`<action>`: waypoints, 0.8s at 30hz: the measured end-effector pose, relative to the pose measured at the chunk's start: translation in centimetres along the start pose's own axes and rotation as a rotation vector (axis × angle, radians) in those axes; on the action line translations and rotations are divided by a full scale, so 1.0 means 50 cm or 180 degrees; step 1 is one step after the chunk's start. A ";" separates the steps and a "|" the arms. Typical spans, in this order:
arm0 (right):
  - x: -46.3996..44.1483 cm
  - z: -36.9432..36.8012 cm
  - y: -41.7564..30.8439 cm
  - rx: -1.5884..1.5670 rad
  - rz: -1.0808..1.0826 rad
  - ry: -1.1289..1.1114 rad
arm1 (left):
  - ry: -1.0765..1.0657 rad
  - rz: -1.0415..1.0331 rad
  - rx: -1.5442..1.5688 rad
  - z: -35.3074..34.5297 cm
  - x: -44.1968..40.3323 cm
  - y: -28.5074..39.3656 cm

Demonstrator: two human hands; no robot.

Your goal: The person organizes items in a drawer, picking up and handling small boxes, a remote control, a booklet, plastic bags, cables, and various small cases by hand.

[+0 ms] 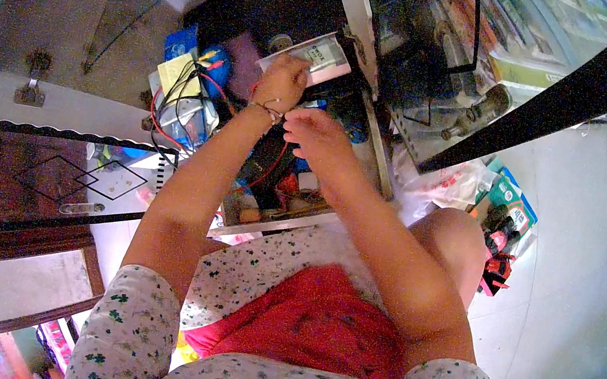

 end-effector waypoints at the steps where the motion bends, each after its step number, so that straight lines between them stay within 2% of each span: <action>1: -0.004 0.002 0.004 -0.0010 -0.0024 0.0025 | -0.0133 0.0088 -0.0081 -0.007 0.004 0.001; 9: -0.006 0.006 0.004 -0.0034 0.0015 0.0035 | -0.0326 0.0073 0.0079 -0.026 -0.018 0.006; 11: -0.003 0.005 0.003 -0.0074 0.0007 0.0039 | -0.0331 -0.0115 0.0076 -0.025 -0.018 0.013; 17: -0.005 0.004 -0.002 -0.0103 0.0013 0.0104 | -0.0365 0.0066 0.0151 -0.017 -0.009 0.005; 24: 0.008 0.000 -0.022 -0.0142 0.0077 0.0051 | -0.0575 0.0179 -0.0297 0.028 0.043 0.012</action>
Point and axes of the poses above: each hand's wrist, its own x-axis away from the middle knuckle, its own z-axis out of the back of the hand, y = z × x, the point moved 10 cm from there along -x, towards the middle knuckle, and after that the axes turned 10 degrees about -z, right-handed, at the moved point
